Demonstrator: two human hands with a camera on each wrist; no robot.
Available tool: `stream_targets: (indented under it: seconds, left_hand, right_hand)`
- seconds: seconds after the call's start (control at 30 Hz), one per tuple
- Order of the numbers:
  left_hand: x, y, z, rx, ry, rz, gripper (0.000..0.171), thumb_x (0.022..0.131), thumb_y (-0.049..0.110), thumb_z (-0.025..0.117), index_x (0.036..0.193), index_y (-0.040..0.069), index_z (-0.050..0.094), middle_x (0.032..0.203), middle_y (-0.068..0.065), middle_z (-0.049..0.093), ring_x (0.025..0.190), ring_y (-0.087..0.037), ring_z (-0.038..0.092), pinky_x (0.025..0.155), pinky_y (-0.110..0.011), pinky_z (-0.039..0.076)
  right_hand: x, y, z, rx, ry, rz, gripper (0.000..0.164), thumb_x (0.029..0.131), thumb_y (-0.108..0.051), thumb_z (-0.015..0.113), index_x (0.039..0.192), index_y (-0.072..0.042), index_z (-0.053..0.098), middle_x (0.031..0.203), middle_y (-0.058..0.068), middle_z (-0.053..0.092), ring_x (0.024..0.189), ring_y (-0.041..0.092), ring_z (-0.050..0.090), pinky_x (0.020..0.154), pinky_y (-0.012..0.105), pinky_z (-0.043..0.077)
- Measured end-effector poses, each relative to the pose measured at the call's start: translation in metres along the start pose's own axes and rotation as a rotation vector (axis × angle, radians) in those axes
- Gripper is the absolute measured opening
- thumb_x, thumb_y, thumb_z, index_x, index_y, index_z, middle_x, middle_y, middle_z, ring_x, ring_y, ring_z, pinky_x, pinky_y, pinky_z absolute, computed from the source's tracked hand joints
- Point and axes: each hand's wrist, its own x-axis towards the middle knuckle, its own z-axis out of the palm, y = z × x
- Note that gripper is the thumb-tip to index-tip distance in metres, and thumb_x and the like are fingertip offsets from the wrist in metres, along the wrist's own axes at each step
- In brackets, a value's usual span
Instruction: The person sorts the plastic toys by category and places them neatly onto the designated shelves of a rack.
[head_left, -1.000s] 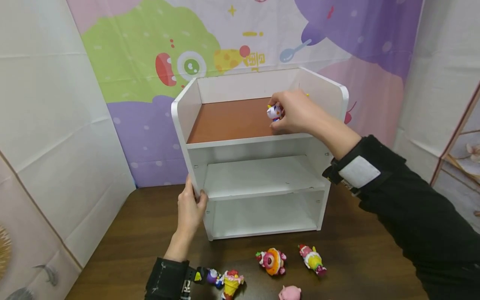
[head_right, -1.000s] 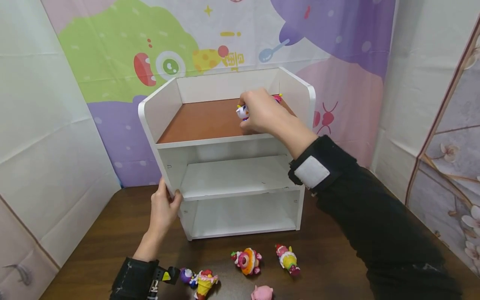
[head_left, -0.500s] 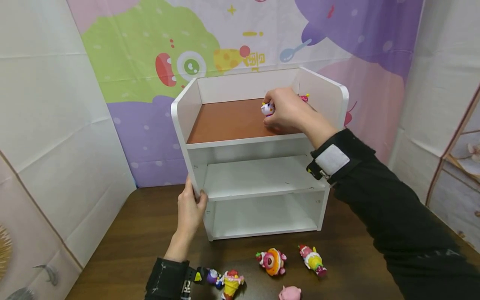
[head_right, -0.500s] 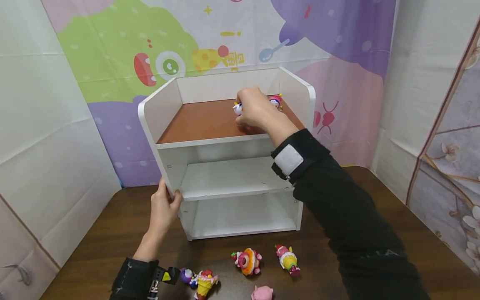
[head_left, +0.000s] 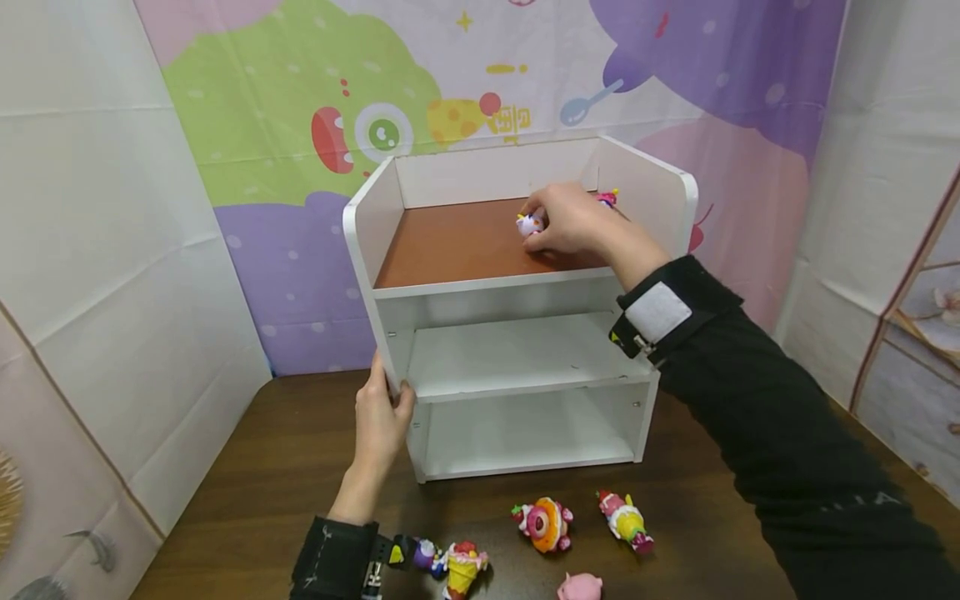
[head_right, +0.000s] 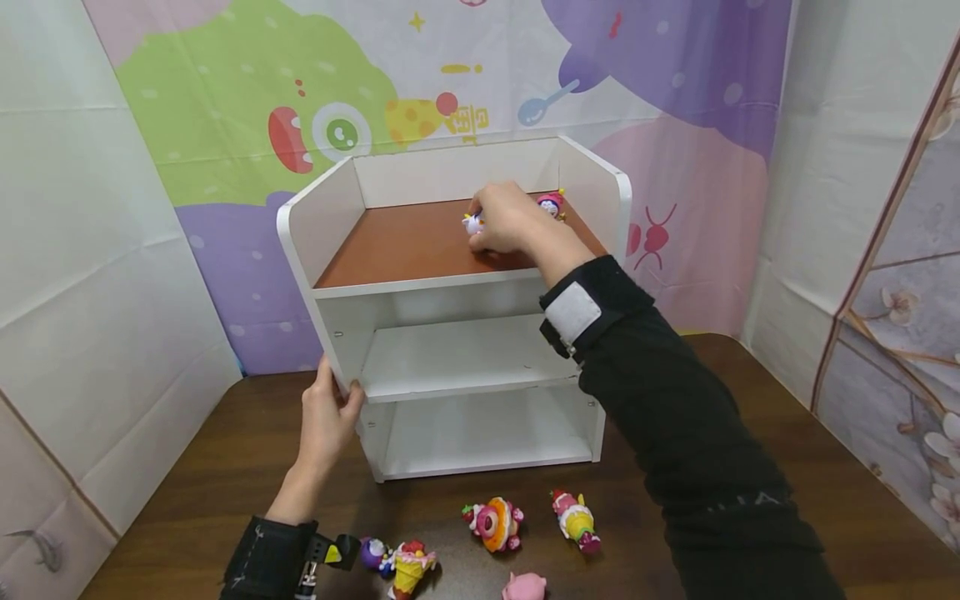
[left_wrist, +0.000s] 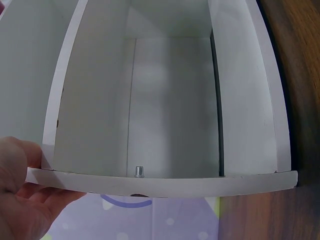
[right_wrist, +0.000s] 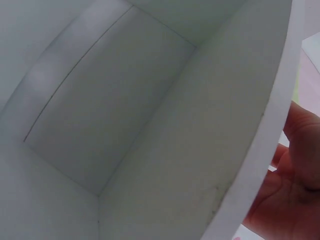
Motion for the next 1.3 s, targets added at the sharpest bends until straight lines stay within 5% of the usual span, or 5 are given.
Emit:
stream_targets:
  seconds: [0.33,0.7,1.07,1.3]
  left_hand:
    - [0.0001,0.0001,0.0,0.003,-0.002,-0.005,0.052,0.074,-0.011,0.051,0.125,-0.002,0.04,0.101,-0.026,0.058,0.085,-0.034,0.058,0.06,-0.044,0.049]
    - [0.0002,-0.0005,0.0002,0.0,-0.003,-0.014,0.054,0.074,-0.011,0.052,0.126,-0.001,0.039,0.103,-0.026,0.058,0.088,-0.035,0.058,0.063,-0.045,0.049]
    - [0.0,-0.0008,0.0006,0.0,0.009,0.002,0.053,0.073,-0.011,0.052,0.124,-0.002,0.04,0.101,-0.026,0.058,0.086,-0.035,0.058,0.061,-0.045,0.049]
    - [-0.0008,-0.0015,0.0015,0.006,0.012,-0.004,0.053,0.074,-0.01,0.052,0.125,-0.001,0.04,0.099,-0.025,0.059,0.083,-0.033,0.058,0.057,-0.043,0.049]
  right_hand:
    - [0.0008,-0.0001,0.0008,0.024,-0.015,0.031,0.047,0.081,-0.022,0.062,0.12,0.001,0.051,0.107,0.017,0.058,0.099,0.023,0.049,0.086,0.034,0.036]
    - [0.0042,-0.001,-0.0041,0.1,-0.007,0.173,0.059,0.084,-0.046,0.053,0.118,0.002,0.054,0.107,0.015,0.057,0.097,0.024,0.048,0.082,0.035,0.039]
    - [0.0074,0.0017,-0.0015,0.121,-0.006,0.184,0.04,0.085,-0.036,0.056,0.11,-0.005,0.061,0.09,0.01,0.058,0.077,0.021,0.05,0.065,0.029,0.04]
    - [0.007,-0.0001,-0.0003,0.161,0.006,0.205,0.033,0.086,-0.029,0.056,0.109,-0.006,0.061,0.097,0.011,0.057,0.083,0.02,0.049,0.069,0.028,0.041]
